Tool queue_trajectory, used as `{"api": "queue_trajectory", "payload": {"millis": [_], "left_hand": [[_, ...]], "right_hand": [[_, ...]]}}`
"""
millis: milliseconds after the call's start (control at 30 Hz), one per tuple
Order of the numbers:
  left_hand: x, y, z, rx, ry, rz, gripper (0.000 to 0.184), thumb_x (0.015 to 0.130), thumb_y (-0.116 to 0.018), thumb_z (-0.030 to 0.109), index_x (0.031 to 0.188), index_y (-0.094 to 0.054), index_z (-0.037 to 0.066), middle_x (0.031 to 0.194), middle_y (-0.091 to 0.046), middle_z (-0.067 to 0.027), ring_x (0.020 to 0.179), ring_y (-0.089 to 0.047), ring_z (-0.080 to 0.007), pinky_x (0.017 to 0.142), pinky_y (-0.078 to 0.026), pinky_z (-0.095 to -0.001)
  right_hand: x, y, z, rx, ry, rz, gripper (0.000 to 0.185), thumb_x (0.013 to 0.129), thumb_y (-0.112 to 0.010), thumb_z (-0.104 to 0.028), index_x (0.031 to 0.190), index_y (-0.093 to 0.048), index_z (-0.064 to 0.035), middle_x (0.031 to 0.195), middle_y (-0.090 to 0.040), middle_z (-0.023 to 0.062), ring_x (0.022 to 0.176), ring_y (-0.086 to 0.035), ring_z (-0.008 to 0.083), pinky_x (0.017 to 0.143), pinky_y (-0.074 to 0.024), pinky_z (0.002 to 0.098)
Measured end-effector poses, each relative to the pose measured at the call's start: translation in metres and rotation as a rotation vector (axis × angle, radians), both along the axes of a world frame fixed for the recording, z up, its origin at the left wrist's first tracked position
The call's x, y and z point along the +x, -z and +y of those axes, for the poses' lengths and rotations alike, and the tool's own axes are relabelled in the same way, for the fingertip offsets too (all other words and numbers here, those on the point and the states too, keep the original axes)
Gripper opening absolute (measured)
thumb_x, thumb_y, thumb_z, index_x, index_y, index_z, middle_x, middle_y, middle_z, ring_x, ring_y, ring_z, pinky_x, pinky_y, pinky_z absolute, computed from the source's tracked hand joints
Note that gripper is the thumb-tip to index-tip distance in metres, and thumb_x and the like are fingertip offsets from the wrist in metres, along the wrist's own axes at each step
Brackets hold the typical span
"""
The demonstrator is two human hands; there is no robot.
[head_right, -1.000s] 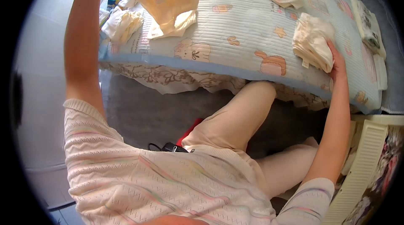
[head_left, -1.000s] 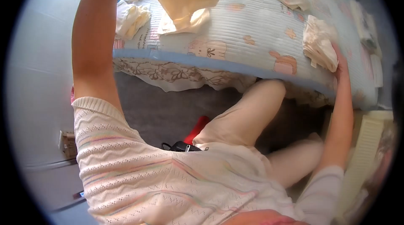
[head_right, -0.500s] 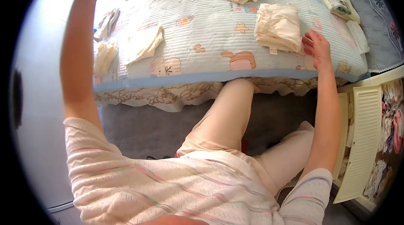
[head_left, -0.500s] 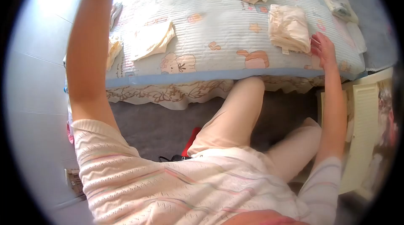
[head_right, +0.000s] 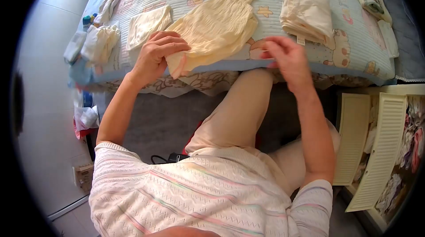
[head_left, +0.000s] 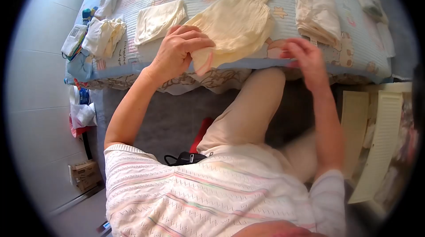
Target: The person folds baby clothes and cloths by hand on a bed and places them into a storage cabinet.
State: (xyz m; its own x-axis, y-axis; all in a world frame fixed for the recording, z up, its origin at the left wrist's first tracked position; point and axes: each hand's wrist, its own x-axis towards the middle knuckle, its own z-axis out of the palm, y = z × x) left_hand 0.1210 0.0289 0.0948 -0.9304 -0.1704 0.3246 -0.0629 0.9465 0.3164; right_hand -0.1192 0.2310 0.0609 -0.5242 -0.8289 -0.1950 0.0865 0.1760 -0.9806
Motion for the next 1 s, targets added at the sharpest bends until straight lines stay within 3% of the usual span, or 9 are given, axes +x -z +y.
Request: {"api": "queue_trajectory", "payload": {"millis": [100,300,500,600,700,1000], "left_hand": [[0.002,0.003,-0.001,-0.025,-0.003,-0.001,0.04,0.061,-0.057,-0.011,0.093,-0.065,0.01,0.092,-0.064,-0.0025,0.098,-0.056,-0.0227,0.085,-0.041,-0.0357],[0.007,0.011,0.004,-0.034,-0.004,-0.005,0.041,0.058,-0.058,-0.01,0.093,-0.065,0.01,0.093,-0.063,-0.0012,0.099,-0.055,-0.022,0.086,-0.039,-0.0361],[0.009,0.008,0.013,-0.05,0.02,-0.008,0.046,0.054,-0.053,-0.012,0.092,-0.064,0.01,0.094,-0.062,-0.0019,0.099,-0.054,-0.0231,0.086,-0.038,-0.0365],[0.011,0.007,0.016,-0.056,0.032,0.013,0.047,0.053,-0.052,-0.012,0.092,-0.064,0.01,0.094,-0.062,-0.0026,0.099,-0.054,-0.0233,0.086,-0.037,-0.0366],[0.012,0.001,0.02,-0.035,0.042,-0.001,0.046,0.054,-0.052,-0.012,0.092,-0.064,0.011,0.094,-0.062,-0.0031,0.099,-0.054,-0.0238,0.087,-0.038,-0.0375],[0.0,-0.036,0.025,0.188,0.105,-0.04,0.044,0.057,-0.051,-0.014,0.095,-0.063,0.005,0.089,-0.063,-0.0074,0.087,-0.059,-0.0251,0.079,-0.045,-0.033]], "right_hand": [[0.016,0.02,-0.027,0.117,-0.067,-0.133,0.031,0.084,-0.059,-0.031,0.099,-0.06,-0.0033,0.09,-0.063,0.0044,0.077,-0.061,0.0116,0.061,-0.0459,0.0227],[0.017,0.029,-0.069,0.035,-0.037,-0.319,0.039,0.083,-0.061,-0.033,0.103,-0.056,-0.0001,0.089,-0.063,0.0085,0.074,-0.062,0.0154,0.06,-0.0517,0.0287],[0.0,0.043,-0.107,-0.157,0.096,-0.448,0.036,0.08,-0.065,-0.015,0.108,-0.051,0.0026,0.092,-0.062,0.0106,0.077,-0.064,0.0204,0.056,-0.0569,0.0344],[-0.006,0.037,-0.113,-0.029,0.118,-0.438,0.037,0.078,-0.064,-0.008,0.11,-0.049,0.0044,0.096,-0.061,0.0121,0.078,-0.064,0.021,0.059,-0.057,0.0349],[-0.014,0.049,-0.114,-0.102,0.068,-0.505,0.034,0.08,-0.061,-0.004,0.11,-0.048,0.0054,0.1,-0.06,0.0133,0.081,-0.063,0.0215,0.063,-0.0568,0.034],[-0.023,0.058,-0.105,-0.177,-0.09,-0.651,0.031,0.082,-0.054,-0.002,0.112,-0.048,0.0047,0.102,-0.059,0.0129,0.087,-0.062,0.021,0.072,-0.0543,0.0345]]}}
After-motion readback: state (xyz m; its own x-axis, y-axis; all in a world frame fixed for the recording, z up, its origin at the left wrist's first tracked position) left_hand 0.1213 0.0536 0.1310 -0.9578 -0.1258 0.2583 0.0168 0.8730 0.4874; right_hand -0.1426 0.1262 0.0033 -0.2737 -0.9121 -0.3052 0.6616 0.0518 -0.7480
